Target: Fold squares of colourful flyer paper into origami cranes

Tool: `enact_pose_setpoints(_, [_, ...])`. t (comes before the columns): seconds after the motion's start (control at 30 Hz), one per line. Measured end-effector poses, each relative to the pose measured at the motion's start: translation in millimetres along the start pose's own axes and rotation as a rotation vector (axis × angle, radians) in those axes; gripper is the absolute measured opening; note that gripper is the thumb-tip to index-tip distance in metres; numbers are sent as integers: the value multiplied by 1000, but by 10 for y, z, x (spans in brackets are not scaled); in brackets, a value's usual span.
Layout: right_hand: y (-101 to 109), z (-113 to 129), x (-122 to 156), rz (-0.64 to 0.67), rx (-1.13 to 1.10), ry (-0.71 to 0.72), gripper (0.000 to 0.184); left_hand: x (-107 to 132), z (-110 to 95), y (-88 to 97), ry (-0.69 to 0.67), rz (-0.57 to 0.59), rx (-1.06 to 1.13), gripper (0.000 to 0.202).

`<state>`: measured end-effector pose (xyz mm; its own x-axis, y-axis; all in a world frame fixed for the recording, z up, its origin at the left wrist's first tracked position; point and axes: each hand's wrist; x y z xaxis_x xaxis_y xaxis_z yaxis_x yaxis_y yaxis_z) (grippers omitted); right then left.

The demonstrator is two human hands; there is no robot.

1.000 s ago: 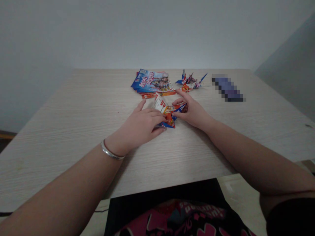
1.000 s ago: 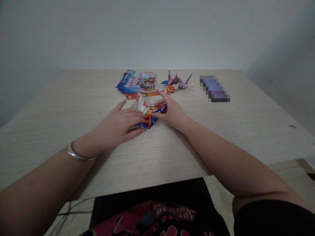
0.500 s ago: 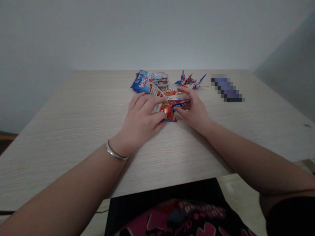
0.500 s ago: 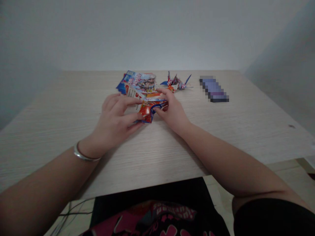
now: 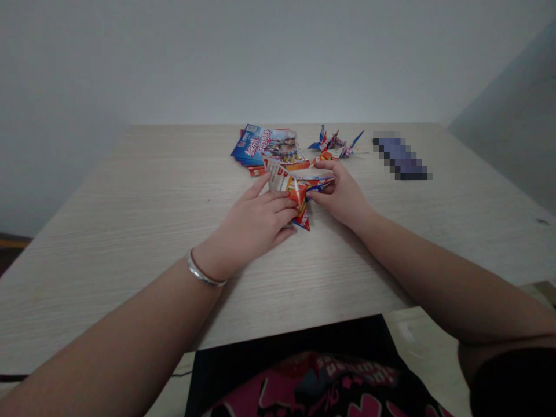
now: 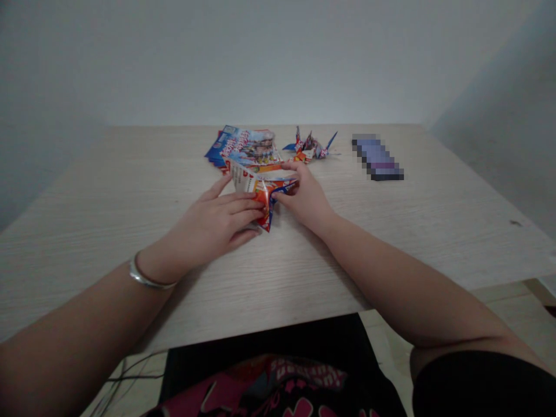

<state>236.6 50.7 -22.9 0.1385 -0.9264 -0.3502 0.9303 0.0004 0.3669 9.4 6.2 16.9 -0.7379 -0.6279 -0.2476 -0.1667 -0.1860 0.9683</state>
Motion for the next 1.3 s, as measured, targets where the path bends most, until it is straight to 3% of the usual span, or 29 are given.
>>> enact_pose_setpoints(0.17, [-1,75,-3,78,72,-9,35,2,2,-53,34,97,31,35])
enact_pose_setpoints(0.3, [-6,166,-13,72,191,-12,18,7,-38,-69,66,105,-1,41])
enact_pose_setpoints(0.47, [-15,171,-16,55,216,-19,15,24,-71,-67,85,37,-50,41])
enact_pose_setpoints(0.9, [14,101,24,102,41,60,11,-40,-14,-6,14,80,76,27])
enact_pose_setpoints(1.03, [33,99,30,117,83,73,10,-43,-37,39,2,2,-34,21])
enact_pose_setpoints(1.2, [42,115,29,109,119,55,9,2,-81,81,62,-212,-212,14])
enact_pose_setpoints(1.3, [50,160,30,90,126,73,9,30,-71,45,118,-276,-141,38])
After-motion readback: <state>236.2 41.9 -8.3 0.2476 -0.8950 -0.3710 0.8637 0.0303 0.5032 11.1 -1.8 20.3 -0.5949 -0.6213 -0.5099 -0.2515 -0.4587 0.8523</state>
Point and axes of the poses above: each hand's wrist, its own x-axis away from the middle knuckle, its own y-axis out of the back of the hand, z = x × y, and after that the axes turned 7 degrees about y, right-handed
